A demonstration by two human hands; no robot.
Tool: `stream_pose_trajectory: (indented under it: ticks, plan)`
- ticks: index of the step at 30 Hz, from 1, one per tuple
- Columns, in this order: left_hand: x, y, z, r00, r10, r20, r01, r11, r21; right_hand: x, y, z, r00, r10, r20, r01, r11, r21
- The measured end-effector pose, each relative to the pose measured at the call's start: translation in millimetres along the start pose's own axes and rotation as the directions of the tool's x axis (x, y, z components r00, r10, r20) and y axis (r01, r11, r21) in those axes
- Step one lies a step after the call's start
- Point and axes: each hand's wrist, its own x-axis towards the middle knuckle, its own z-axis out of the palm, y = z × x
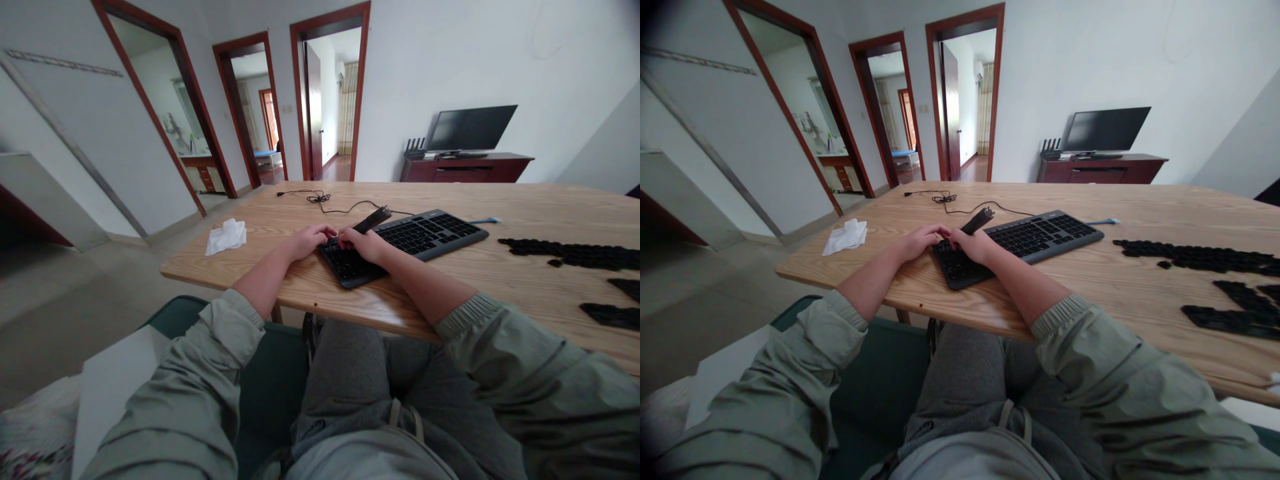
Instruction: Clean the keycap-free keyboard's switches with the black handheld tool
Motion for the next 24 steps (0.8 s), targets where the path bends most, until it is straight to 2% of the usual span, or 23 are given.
stream_pose_trajectory:
  ticks: [6, 12, 15, 19, 24]
  plan:
    - [-2.4, 2.5, 1.5, 0.999, 0.039, 0.009, -0.039, 0.999, -0.009, 2.0, -6.0, 2.8, 0.999, 0.033, 0.004, -0.032, 0.999, -0.016]
    - [2.2, -1.3, 3.3, 0.995, 0.097, 0.008, -0.097, 0.995, 0.035, 6.4, -1.8, 4.8, 1.0, 0.023, 0.015, -0.024, 0.994, 0.106]
    - [5.2, -4.0, 4.5, 0.995, 0.102, 0.017, -0.102, 0.995, 0.016, 5.2, -5.8, 4.5, 1.0, -0.006, -0.029, 0.01, 0.991, 0.134]
    - [3.7, -0.4, 5.2, 0.996, 0.086, 0.028, -0.088, 0.995, 0.056, -0.8, -11.7, 1.3, 0.992, -0.046, -0.115, 0.049, 0.999, 0.021]
    - [0.8, 3.4, 4.9, 0.996, 0.083, 0.025, -0.084, 0.994, 0.067, -9.2, -7.5, -5.9, 0.993, -0.052, -0.104, 0.033, 0.983, -0.18]
